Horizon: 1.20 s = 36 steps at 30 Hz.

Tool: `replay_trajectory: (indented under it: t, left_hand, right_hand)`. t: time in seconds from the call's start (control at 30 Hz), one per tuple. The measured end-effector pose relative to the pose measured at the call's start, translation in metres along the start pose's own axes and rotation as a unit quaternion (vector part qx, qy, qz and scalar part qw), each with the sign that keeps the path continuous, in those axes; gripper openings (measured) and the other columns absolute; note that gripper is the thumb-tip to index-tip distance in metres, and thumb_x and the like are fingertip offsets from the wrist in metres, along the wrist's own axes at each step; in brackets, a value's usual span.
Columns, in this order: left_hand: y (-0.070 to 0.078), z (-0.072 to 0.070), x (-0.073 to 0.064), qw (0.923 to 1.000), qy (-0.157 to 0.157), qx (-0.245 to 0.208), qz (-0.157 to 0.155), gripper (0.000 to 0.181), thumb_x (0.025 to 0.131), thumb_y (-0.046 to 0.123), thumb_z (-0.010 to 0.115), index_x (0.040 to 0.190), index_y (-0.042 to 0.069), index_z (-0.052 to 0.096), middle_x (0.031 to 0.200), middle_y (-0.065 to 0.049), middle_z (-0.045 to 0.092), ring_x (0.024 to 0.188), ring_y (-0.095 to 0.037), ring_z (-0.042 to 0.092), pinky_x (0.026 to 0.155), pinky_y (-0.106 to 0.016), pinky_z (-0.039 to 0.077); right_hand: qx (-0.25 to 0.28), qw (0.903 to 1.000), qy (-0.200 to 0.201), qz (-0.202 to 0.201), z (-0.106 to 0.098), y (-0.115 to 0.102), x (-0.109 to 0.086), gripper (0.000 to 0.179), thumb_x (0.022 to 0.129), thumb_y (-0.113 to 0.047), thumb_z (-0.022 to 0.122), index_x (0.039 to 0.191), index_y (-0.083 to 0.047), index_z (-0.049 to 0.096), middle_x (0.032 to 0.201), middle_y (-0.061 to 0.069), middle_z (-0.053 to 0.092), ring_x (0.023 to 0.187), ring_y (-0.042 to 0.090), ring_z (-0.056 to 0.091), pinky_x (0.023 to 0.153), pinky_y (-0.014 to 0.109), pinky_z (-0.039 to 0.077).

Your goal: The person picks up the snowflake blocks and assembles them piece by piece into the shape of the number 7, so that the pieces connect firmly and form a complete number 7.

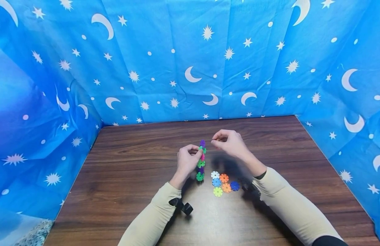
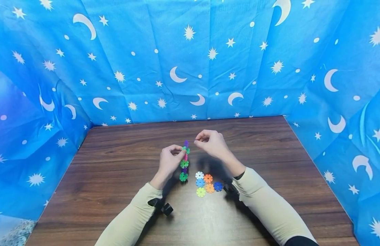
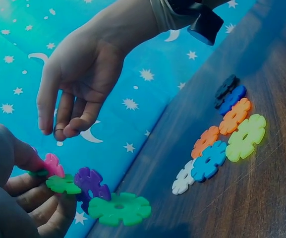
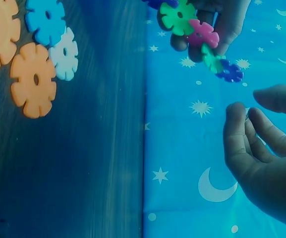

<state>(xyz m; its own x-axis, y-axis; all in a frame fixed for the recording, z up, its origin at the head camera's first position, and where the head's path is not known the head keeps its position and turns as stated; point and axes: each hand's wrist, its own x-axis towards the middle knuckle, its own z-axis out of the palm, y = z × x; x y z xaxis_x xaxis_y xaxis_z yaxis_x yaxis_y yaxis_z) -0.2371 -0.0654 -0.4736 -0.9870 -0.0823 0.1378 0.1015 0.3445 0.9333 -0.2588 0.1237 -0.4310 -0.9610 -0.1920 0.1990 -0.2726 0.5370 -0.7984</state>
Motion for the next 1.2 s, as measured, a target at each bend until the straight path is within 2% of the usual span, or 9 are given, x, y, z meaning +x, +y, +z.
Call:
replay_trajectory:
  t: [0.53,0.8,0.93,1.2]
  left_hand:
    - [-0.003,-0.006,0.003,0.9999,0.005,-0.014,-0.004,0.010,0.081,0.016,0.073,0.083,0.007,0.074,0.076,-0.003,0.071,0.066,-0.008,0.065,0.065,-0.024,0.055]
    - [-0.001,-0.010,0.005,0.9998,0.006,-0.015,-0.008,0.010,0.081,0.017,0.073,0.083,0.007,0.074,0.076,-0.004,0.070,0.067,-0.009,0.065,0.066,-0.024,0.055]
    - [-0.001,-0.012,0.006,0.9998,0.005,-0.018,-0.009,0.010,0.082,0.017,0.073,0.083,0.007,0.074,0.076,-0.003,0.070,0.067,-0.008,0.065,0.065,-0.023,0.055]
    - [-0.001,-0.012,0.005,0.9995,0.002,-0.024,-0.018,0.009,0.083,0.015,0.073,0.085,0.007,0.074,0.077,-0.004,0.070,0.067,-0.008,0.064,0.064,-0.023,0.055]
  right_hand:
    - [0.010,0.9995,-0.025,-0.019,-0.011,0.019,-0.014,0.011,0.085,-0.017,0.074,0.092,-0.009,0.071,0.082,0.003,0.070,0.075,0.020,0.064,0.066,0.025,0.053]
    - [0.000,0.9985,-0.047,-0.028,-0.018,0.030,-0.023,0.018,0.085,-0.016,0.075,0.098,-0.005,0.071,0.086,0.002,0.070,0.080,0.017,0.065,0.074,0.029,0.055]
    - [-0.016,0.9970,-0.070,-0.030,-0.020,0.038,-0.029,0.017,0.084,-0.017,0.076,0.098,-0.007,0.071,0.086,-0.001,0.070,0.080,0.015,0.065,0.072,0.028,0.054]
    - [-0.049,0.9866,-0.153,-0.029,-0.019,0.052,-0.052,0.021,0.083,-0.017,0.077,0.099,-0.006,0.071,0.084,-0.004,0.070,0.076,0.011,0.064,0.068,0.022,0.052]
